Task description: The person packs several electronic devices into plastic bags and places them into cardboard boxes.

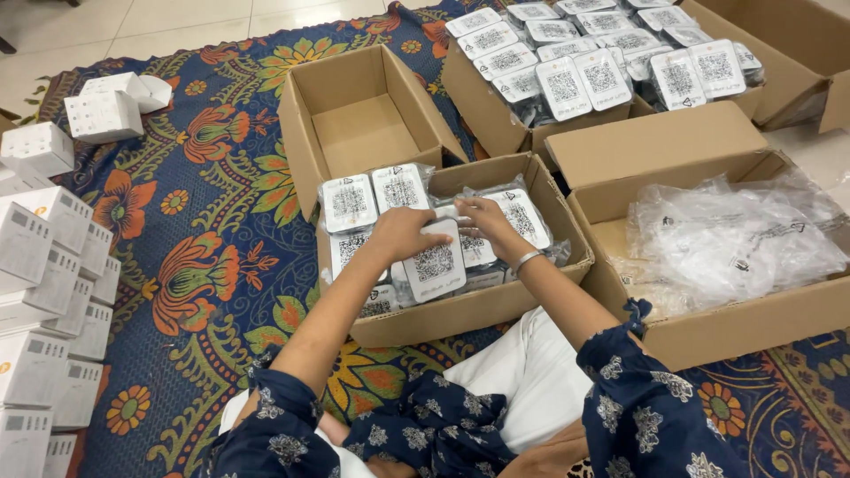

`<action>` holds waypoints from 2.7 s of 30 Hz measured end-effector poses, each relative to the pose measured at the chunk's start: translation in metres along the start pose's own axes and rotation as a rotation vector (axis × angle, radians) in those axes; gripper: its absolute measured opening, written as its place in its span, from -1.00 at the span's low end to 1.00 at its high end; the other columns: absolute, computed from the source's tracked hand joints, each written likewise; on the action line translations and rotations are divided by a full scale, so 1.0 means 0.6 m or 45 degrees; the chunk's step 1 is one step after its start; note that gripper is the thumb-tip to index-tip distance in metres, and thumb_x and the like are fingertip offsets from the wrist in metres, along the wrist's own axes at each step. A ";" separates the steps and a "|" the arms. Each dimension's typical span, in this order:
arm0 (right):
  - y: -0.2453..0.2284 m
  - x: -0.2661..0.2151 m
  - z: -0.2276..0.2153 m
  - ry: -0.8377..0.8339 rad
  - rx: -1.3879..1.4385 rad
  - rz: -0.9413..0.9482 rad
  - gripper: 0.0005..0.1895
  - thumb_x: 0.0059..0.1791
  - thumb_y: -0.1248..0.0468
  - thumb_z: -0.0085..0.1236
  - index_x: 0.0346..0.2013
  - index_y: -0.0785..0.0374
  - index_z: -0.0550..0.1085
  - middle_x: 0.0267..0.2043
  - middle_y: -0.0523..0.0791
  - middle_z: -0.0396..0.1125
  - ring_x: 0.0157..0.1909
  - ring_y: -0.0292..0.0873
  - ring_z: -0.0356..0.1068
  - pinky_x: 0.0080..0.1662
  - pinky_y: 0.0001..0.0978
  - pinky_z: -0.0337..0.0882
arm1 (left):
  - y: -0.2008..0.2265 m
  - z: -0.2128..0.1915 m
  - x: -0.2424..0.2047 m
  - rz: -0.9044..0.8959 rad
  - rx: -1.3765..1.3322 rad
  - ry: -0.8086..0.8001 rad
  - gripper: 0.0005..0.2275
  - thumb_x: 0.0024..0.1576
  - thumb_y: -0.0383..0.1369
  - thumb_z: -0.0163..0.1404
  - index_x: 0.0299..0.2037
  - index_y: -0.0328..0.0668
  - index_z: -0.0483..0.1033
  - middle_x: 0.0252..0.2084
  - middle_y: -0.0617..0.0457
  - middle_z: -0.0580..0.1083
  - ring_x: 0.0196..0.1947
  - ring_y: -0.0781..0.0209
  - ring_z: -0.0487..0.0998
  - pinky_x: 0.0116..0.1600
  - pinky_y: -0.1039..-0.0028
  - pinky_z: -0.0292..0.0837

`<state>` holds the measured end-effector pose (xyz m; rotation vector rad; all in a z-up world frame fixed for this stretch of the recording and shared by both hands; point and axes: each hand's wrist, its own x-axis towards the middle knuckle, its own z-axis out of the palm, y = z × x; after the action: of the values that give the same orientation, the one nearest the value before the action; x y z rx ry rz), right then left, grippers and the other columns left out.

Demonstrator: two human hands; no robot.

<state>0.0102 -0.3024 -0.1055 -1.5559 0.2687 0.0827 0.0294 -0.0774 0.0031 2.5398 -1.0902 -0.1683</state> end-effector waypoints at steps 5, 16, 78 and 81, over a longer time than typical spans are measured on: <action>-0.039 -0.044 -0.046 0.024 0.219 0.053 -0.28 0.01 -0.12 0.11 0.18 0.45 0.36 0.07 0.03 0.41 0.06 -0.10 0.46 0.08 -0.24 0.50 | -0.101 0.064 0.055 -0.395 -0.428 0.144 -0.53 0.09 0.05 0.13 -0.17 -0.30 0.64 -0.29 -0.16 0.60 -0.21 -0.09 0.64 -0.08 0.18 0.50; -0.094 -0.032 -0.035 -0.083 0.543 -0.009 -0.27 0.05 0.03 0.11 0.41 0.30 0.15 0.24 0.03 0.32 0.16 -0.08 0.44 0.10 -0.04 0.52 | -0.066 0.224 0.146 -0.635 -2.074 0.200 -0.61 0.12 -0.35 0.15 0.10 -0.37 0.38 -0.02 -0.09 0.54 -0.06 0.07 0.60 0.05 0.19 0.62; 0.400 -0.123 -0.544 0.195 -1.988 0.417 -0.70 0.02 0.30 0.14 0.06 0.13 0.48 -0.05 0.05 0.47 -0.01 0.09 0.52 -0.04 -0.08 0.55 | 0.322 0.373 0.215 0.781 0.008 0.075 -0.69 0.27 -0.27 -0.15 0.19 -0.10 0.43 0.28 -0.02 0.36 0.40 -0.03 0.19 0.49 -0.08 -0.17; 0.237 -0.163 -0.485 0.453 -1.805 0.150 -0.78 0.00 0.34 0.11 -0.05 0.21 0.47 -0.09 0.09 0.42 -0.01 0.13 0.47 -0.03 -0.05 0.50 | 0.325 0.364 0.212 0.745 0.027 0.009 -0.71 0.28 -0.27 -0.13 0.15 -0.10 0.45 0.23 -0.01 0.40 0.38 -0.02 0.24 0.48 -0.07 -0.11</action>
<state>-0.1500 -0.5774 -0.2200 -2.9699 0.6631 0.0913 -0.0690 -0.3550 -0.1203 2.1222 -1.7746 0.0096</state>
